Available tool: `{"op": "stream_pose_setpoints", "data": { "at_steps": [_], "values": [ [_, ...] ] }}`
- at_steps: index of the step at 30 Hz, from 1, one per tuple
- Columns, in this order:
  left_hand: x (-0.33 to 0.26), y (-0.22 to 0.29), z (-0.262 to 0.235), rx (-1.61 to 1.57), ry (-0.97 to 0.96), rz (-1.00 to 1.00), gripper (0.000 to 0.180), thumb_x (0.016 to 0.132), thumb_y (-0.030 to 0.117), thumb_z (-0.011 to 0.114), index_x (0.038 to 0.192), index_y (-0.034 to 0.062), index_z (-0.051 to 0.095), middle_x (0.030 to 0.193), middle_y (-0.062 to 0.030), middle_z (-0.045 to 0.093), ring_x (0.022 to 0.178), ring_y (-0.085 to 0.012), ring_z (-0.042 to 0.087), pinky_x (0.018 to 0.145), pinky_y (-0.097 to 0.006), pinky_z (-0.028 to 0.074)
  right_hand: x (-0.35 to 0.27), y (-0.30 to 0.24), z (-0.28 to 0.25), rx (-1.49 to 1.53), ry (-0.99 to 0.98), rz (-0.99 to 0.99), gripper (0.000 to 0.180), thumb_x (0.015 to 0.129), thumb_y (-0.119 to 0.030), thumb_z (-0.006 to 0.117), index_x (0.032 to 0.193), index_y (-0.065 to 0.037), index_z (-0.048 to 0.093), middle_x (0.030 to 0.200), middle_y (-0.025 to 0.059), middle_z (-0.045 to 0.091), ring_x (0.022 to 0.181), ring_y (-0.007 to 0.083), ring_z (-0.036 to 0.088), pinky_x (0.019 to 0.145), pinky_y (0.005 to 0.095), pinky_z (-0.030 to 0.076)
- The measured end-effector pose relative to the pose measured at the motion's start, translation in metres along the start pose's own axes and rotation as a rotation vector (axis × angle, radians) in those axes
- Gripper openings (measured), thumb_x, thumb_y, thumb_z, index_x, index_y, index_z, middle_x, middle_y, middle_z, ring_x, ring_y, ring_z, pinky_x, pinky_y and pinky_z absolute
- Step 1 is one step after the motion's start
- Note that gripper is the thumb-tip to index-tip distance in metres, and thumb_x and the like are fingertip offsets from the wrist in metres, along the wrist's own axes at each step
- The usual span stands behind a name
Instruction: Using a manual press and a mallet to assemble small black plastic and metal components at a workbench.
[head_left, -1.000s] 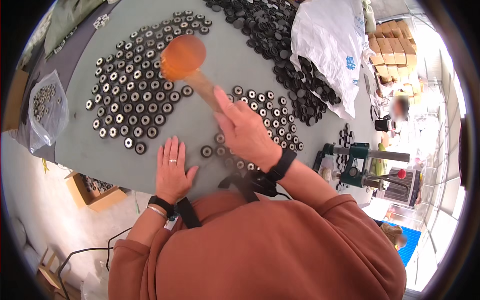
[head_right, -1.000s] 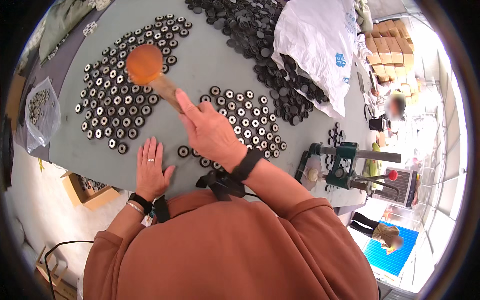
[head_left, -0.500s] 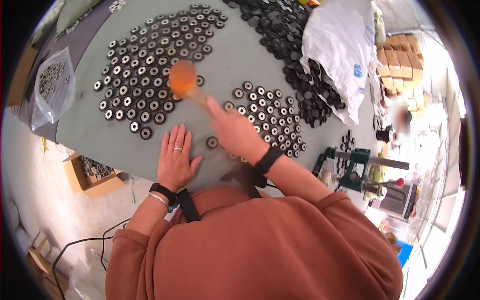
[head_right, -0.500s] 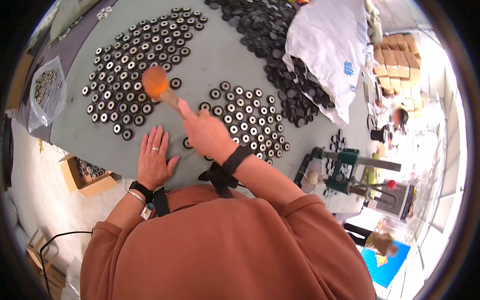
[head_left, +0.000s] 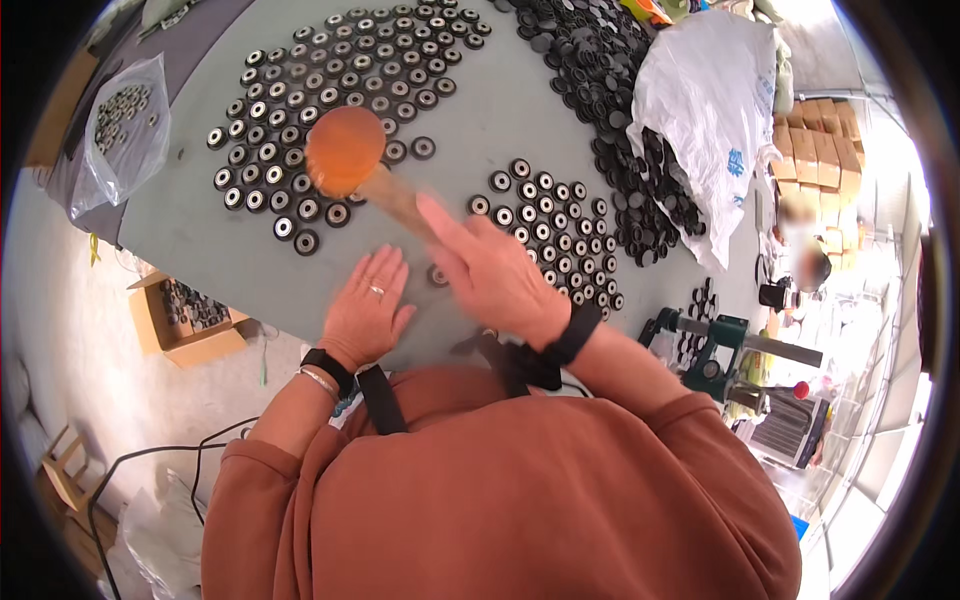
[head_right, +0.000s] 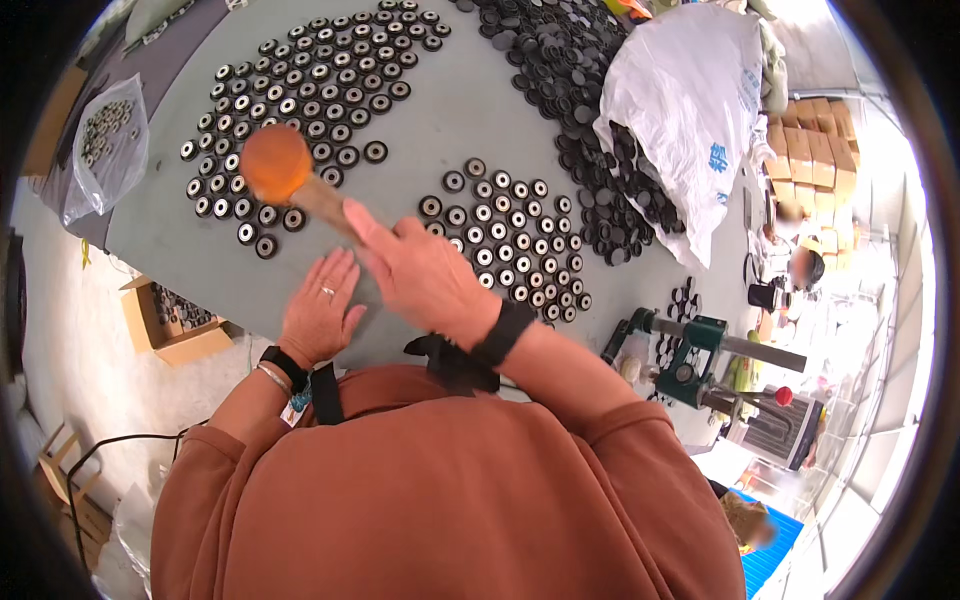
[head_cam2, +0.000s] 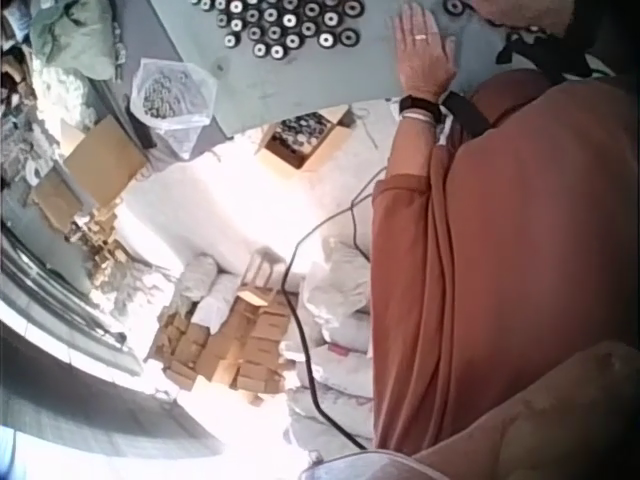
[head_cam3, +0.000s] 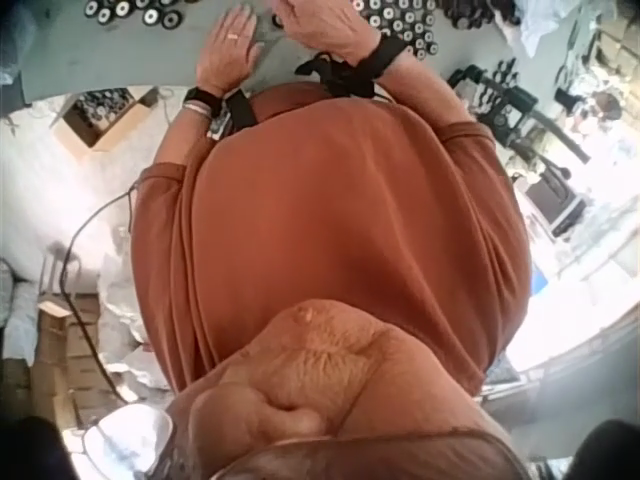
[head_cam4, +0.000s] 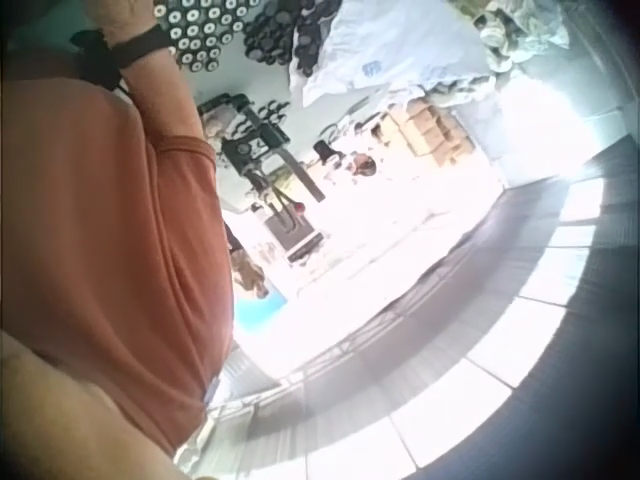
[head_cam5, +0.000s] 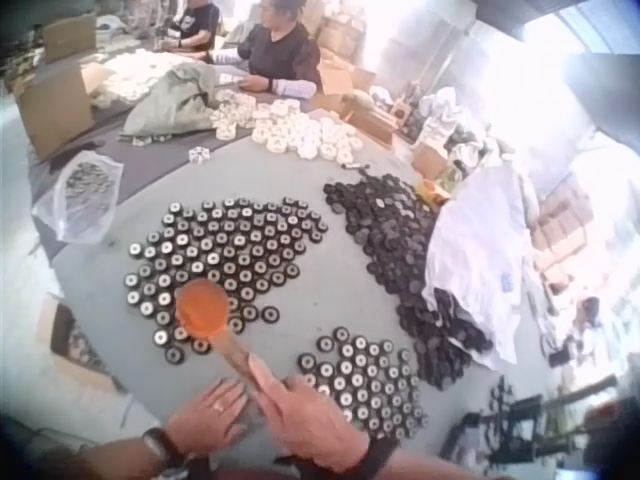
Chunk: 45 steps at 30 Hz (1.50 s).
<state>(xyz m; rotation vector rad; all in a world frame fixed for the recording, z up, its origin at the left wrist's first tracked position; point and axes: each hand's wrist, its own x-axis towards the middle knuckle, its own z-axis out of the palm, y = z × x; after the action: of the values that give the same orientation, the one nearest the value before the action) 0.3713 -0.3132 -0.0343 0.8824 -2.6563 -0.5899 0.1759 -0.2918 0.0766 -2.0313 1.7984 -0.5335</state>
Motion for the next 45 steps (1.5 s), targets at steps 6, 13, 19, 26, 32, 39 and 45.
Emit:
{"op": "stream_pose_setpoints", "data": {
  "at_steps": [6, 13, 19, 26, 32, 39, 45],
  "values": [
    [-0.005, 0.000, 0.005, -0.061, -0.065, 0.152, 0.046, 0.088, 0.026, 0.055, 0.123, -0.0028, 0.049, 0.135, -0.0180, 0.046, 0.131, -0.0310, 0.038, 0.113, -0.044, 0.027, -0.009, -0.002, 0.026, -0.082, -0.169, 0.058, 0.053, 0.089, -0.019, 0.057, 0.139, -0.019, 0.040, 0.079, 0.0182, 0.055, 0.060, 0.0367, 0.057, 0.052, 0.0436, 0.049],
    [-0.011, 0.004, 0.002, -0.126, -0.187, 0.060, 0.031, 0.086, 0.026, 0.057, 0.106, 0.0022, 0.059, 0.110, -0.0164, 0.060, 0.111, -0.0318, 0.055, 0.106, -0.044, 0.035, -0.007, -0.026, 0.025, 0.044, -0.181, -0.116, 0.055, 0.090, -0.021, 0.054, 0.142, -0.022, 0.037, 0.083, 0.0204, 0.058, 0.068, 0.0381, 0.060, 0.058, 0.0453, 0.051],
    [-0.031, 0.004, -0.011, -0.169, -0.009, 0.045, 0.034, 0.083, 0.019, 0.059, 0.113, 0.0042, 0.057, 0.121, -0.0176, 0.056, 0.119, -0.0324, 0.051, 0.105, -0.046, 0.035, 0.001, -0.021, 0.025, 0.050, -0.391, 0.026, 0.051, 0.091, -0.021, 0.055, 0.140, -0.016, 0.040, 0.097, 0.0212, 0.063, 0.084, 0.0358, 0.064, 0.069, 0.0392, 0.053],
    [-0.025, -0.015, -0.025, -0.103, 0.303, -0.348, 0.058, 0.086, 0.014, 0.058, 0.134, -0.0083, 0.035, 0.141, -0.0274, 0.034, 0.129, -0.0444, 0.035, 0.107, -0.049, 0.030, 0.021, 0.059, -0.023, 0.556, -0.030, 0.567, 0.049, 0.092, -0.026, 0.056, 0.137, -0.007, 0.045, 0.078, 0.0065, 0.063, 0.055, 0.0116, 0.056, 0.054, 0.0277, 0.048],
    [0.021, -0.008, -0.015, -0.126, 0.315, -0.424, 0.062, 0.086, 0.021, 0.059, 0.136, -0.0066, 0.035, 0.140, -0.0257, 0.036, 0.132, -0.0431, 0.031, 0.108, -0.050, 0.029, 0.032, 0.090, -0.017, 0.609, -0.046, 0.641, 0.048, 0.093, -0.024, 0.053, 0.138, -0.013, 0.044, 0.068, 0.0000, 0.053, 0.050, 0.0080, 0.050, 0.050, 0.0246, 0.045],
    [0.051, 0.005, -0.005, 0.071, 0.201, -0.441, 0.067, 0.085, 0.032, 0.061, 0.136, -0.0050, 0.036, 0.138, -0.0239, 0.039, 0.125, -0.0403, 0.036, 0.106, -0.050, 0.028, 0.045, 0.098, -0.029, 0.521, -0.144, 0.519, 0.045, 0.092, -0.025, 0.055, 0.135, -0.011, 0.047, 0.071, 0.0046, 0.056, 0.057, 0.0124, 0.052, 0.057, 0.0282, 0.045],
    [0.072, 0.024, 0.005, 0.124, 0.159, -0.420, 0.070, 0.084, 0.032, 0.061, 0.136, -0.0070, 0.035, 0.141, -0.0254, 0.035, 0.127, -0.0415, 0.032, 0.107, -0.050, 0.026, 0.043, 0.119, -0.027, 0.372, -0.161, 0.329, 0.046, 0.092, -0.023, 0.056, 0.134, -0.006, 0.048, 0.088, 0.0058, 0.062, 0.071, 0.0103, 0.051, 0.068, 0.0269, 0.047]
  ]
}}
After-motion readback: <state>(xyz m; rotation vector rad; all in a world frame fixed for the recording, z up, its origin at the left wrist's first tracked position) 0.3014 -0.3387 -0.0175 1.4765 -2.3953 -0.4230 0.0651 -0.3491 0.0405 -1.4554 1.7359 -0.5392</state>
